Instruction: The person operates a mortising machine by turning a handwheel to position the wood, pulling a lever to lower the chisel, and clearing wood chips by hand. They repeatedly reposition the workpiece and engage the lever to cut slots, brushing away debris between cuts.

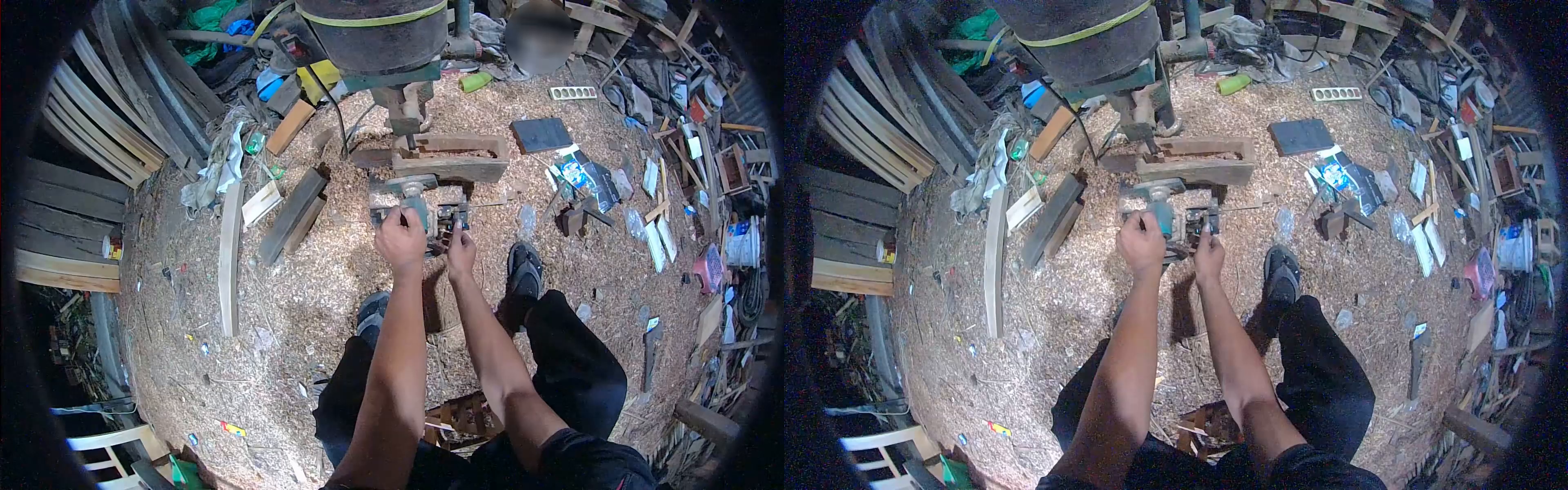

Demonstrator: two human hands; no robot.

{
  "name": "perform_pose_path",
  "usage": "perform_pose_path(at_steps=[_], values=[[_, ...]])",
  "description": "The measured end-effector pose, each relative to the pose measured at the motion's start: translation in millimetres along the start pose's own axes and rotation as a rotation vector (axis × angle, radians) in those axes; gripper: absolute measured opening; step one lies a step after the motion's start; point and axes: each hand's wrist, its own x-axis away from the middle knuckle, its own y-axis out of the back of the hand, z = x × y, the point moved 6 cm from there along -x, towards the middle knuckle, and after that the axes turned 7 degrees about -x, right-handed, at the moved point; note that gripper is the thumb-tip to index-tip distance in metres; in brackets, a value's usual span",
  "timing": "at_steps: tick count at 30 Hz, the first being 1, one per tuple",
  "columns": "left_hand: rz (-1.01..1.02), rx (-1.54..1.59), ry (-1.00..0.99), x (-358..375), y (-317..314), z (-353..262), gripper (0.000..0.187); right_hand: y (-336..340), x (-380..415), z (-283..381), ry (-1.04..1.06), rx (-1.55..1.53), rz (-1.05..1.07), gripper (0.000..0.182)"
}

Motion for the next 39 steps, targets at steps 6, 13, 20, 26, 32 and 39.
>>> perform_pose_path(at_steps=[6,13,20,26,32,39], values=[[-0.029,-0.014,-0.041,-1,0,0,0.031,-12,2,-11,-0.751,-0.650,0.117,0.079],[-0.061,-0.020,-0.044,0,0,0,0.031,5,18,56,0.408,0.151,-0.036,0.030],[-0.058,0.027,-0.028,1,1,-2,0.031,14,-3,14,-0.077,-0.151,-0.030,0.027],[-0.040,0.033,-0.011,-1,-4,4,0.033,10,9,54,0.201,0.333,-0.050,0.050],[-0.041,-0.002,-0.015,-1,-7,8,0.033,-8,-25,-29,-0.476,-0.486,0.127,0.063],[-0.048,0.010,-0.007,1,-8,10,0.032,6,7,22,0.148,0.267,-0.146,0.071]])
